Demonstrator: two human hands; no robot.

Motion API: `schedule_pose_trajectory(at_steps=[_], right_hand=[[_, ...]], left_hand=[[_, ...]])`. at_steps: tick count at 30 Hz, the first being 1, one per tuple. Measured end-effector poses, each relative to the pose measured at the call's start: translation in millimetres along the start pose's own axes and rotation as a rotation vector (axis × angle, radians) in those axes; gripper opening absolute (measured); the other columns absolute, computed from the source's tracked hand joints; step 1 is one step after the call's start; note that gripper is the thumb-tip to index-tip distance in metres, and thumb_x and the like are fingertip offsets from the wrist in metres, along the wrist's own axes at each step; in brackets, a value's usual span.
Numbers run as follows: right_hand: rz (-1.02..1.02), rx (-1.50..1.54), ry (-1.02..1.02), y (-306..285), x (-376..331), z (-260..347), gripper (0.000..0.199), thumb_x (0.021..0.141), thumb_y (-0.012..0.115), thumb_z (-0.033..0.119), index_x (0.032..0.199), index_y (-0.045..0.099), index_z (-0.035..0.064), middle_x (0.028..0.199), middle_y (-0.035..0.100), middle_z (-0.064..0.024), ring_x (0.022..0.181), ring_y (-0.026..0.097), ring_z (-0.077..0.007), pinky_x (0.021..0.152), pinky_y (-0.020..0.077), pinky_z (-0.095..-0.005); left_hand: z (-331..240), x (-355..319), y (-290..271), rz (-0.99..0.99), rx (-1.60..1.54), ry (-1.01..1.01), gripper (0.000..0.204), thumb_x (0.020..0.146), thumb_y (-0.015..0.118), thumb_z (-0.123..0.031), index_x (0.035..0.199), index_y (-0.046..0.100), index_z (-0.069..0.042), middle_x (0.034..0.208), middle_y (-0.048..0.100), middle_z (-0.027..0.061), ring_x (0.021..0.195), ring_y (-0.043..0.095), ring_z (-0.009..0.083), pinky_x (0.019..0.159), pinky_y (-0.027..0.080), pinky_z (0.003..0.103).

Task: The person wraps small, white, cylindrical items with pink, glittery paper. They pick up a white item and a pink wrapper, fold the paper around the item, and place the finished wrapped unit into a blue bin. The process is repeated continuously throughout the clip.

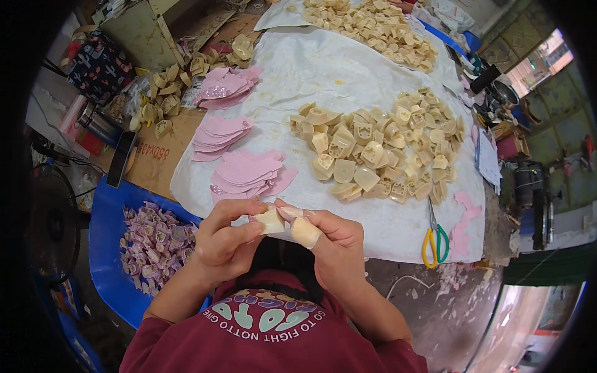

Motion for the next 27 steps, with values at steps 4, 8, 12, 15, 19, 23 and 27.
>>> schedule_pose_trajectory(at_steps=[4,8,12,15,19,23,27], right_hand=[[-0.027,-0.179,-0.042,4.8,0.3,-2.4,0.027,0.091,0.056,0.002,0.116,0.062,-0.0054,0.119,0.062,-0.0201,0.108,0.061,-0.0198,0.095,0.0462,-0.0314],[-0.010,-0.590,-0.303,9.9,3.0,-0.3,0.030,0.089,0.060,0.002,0.118,0.060,-0.0039,0.118,0.063,-0.0183,0.104,0.063,-0.0187,0.091,0.0489,-0.0304],[-0.054,-0.568,-0.314,3.7,13.0,-10.1,0.027,0.086,0.063,0.000,0.113,0.061,-0.0030,0.112,0.065,-0.0150,0.100,0.064,-0.0182,0.087,0.0507,-0.0290],[-0.026,-0.629,-0.324,4.3,15.9,-8.8,0.025,0.084,0.065,0.000,0.109,0.061,-0.0005,0.110,0.066,-0.0124,0.099,0.064,-0.0182,0.087,0.0501,-0.0293],[0.107,-0.824,-0.453,1.4,25.8,-11.0,0.026,0.083,0.067,0.002,0.109,0.062,0.0028,0.110,0.065,-0.0113,0.104,0.062,-0.0210,0.091,0.0481,-0.0343],[0.131,-0.449,-0.262,-8.2,34.8,-21.9,0.021,0.083,0.064,0.004,0.103,0.063,0.0018,0.110,0.065,-0.0108,0.107,0.059,-0.0200,0.094,0.0453,-0.0352],[0.141,-0.187,-0.015,-11.0,33.3,-23.2,0.020,0.081,0.063,0.003,0.102,0.065,0.0026,0.111,0.065,-0.0095,0.114,0.055,-0.0231,0.098,0.0415,-0.0372]], left_hand=[[4.2,-2.7,6.5,-0.035,0.102,0.020,0.030,0.064,0.067,0.013,0.091,0.063,0.002,0.098,0.062,0.0207,0.078,0.065,0.0310,0.063,0.053,0.034],[10.1,-4.0,15.6,0.023,0.123,-0.106,0.033,0.069,0.066,0.015,0.097,0.058,-0.002,0.103,0.061,0.0209,0.082,0.065,0.0288,0.066,0.053,0.031],[23.0,-8.4,19.2,-0.079,-0.008,-0.176,0.028,0.071,0.064,0.014,0.095,0.060,-0.001,0.104,0.060,0.0189,0.077,0.063,0.0263,0.063,0.052,0.031],[24.7,-8.4,16.9,-0.111,-0.030,-0.208,0.025,0.075,0.061,0.013,0.095,0.060,-0.001,0.107,0.058,0.0185,0.076,0.063,0.0243,0.063,0.051,0.030],[36.9,-15.9,20.1,-0.062,-0.056,-0.348,0.025,0.078,0.062,0.014,0.097,0.059,-0.002,0.109,0.059,0.0159,0.097,0.062,0.0213,0.075,0.053,0.027],[61.2,-26.8,36.9,-0.166,-0.671,-0.752,0.015,0.082,0.064,0.007,0.094,0.060,-0.002,0.111,0.058,0.0116,0.096,0.062,0.0178,0.072,0.056,0.028],[69.5,-37.0,42.3,-0.123,-1.049,-1.098,0.012,0.084,0.066,0.002,0.094,0.059,-0.002,0.107,0.058,0.0074,0.094,0.062,0.0150,0.070,0.057,0.029]])
Point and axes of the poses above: each hand's wrist, its own x-axis towards the middle knuckle, its own y-axis out of the palm, z = x × y, the point moved 6 cm from there along x, towards the middle knuckle
